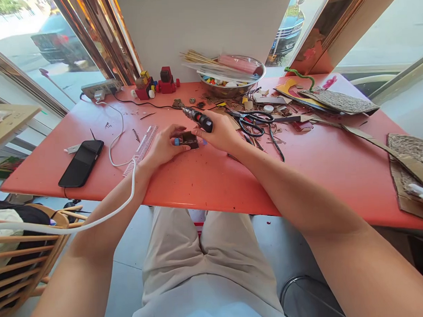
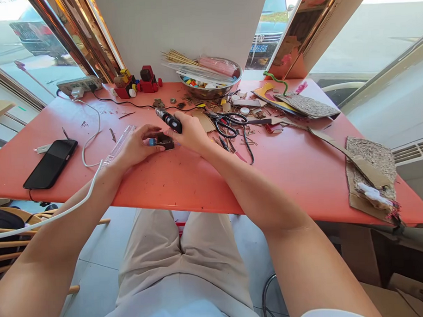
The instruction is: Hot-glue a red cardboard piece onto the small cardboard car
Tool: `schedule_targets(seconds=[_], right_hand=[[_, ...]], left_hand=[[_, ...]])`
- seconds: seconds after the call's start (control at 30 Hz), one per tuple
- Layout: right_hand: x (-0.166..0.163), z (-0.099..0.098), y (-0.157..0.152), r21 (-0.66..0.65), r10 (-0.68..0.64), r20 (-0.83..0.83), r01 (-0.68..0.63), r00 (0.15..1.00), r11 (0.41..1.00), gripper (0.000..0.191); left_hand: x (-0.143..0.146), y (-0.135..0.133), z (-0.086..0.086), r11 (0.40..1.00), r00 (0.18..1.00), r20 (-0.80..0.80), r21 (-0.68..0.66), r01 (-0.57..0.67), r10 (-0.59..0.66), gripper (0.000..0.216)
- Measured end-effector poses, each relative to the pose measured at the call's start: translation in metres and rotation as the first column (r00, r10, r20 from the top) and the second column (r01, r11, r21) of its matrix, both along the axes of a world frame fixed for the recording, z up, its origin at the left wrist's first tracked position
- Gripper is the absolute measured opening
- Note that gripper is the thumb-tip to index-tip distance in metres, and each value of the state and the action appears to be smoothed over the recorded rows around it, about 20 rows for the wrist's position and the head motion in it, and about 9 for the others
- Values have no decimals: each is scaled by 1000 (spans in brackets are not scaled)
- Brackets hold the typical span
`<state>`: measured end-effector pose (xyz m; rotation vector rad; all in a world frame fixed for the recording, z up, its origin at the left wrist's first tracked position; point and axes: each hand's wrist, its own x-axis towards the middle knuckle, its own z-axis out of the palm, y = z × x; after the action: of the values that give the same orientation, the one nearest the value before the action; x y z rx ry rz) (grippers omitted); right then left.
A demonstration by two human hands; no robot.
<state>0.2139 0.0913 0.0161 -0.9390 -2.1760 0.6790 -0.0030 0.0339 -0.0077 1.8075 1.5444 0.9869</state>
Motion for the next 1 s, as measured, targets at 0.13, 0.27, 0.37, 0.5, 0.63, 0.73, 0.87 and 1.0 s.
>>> schedule_targets(seconds=[0.13, 0.27, 0.37, 0.5, 0.63, 0.73, 0.87, 1.0], right_hand=[[-9, 0, 9, -70, -68, -70, 63, 995, 996, 27], [-10, 1, 12, -136, -91, -87, 78, 992, 988, 33], [-6, 2, 9, -171, -69, -110, 50, 992, 984, 39], [-4, 4, 2, -187, -62, -121, 39, 991, 982, 44], [3, 9, 1, -175, -87, -99, 68, 991, 982, 46], [23, 22, 0, -158, -110, -41, 102, 993, 982, 47], [56, 55, -7, -252, -50, 93, 72, 994, 965, 48], [74, 81, -16, -368, -4, 267, 106, 964, 924, 50]], left_hand=[[2, -2, 0, 1000, 1000, -16, 21, 3, -2, 71], [5, -4, 0, 997, 995, -92, 79, -18, 26, 76], [6, -5, 0, 996, 989, -141, 84, -31, 42, 76], [7, -6, 1, 999, 991, -130, 41, -33, 38, 73], [9, -8, 5, 998, 992, -115, 13, -55, 56, 69], [11, -9, 7, 996, 991, -102, -4, -85, 84, 67], [11, -6, 3, 999, 999, 0, 10, -42, 42, 68], [9, -3, -1, 998, 999, 46, 61, -5, 2, 71]])
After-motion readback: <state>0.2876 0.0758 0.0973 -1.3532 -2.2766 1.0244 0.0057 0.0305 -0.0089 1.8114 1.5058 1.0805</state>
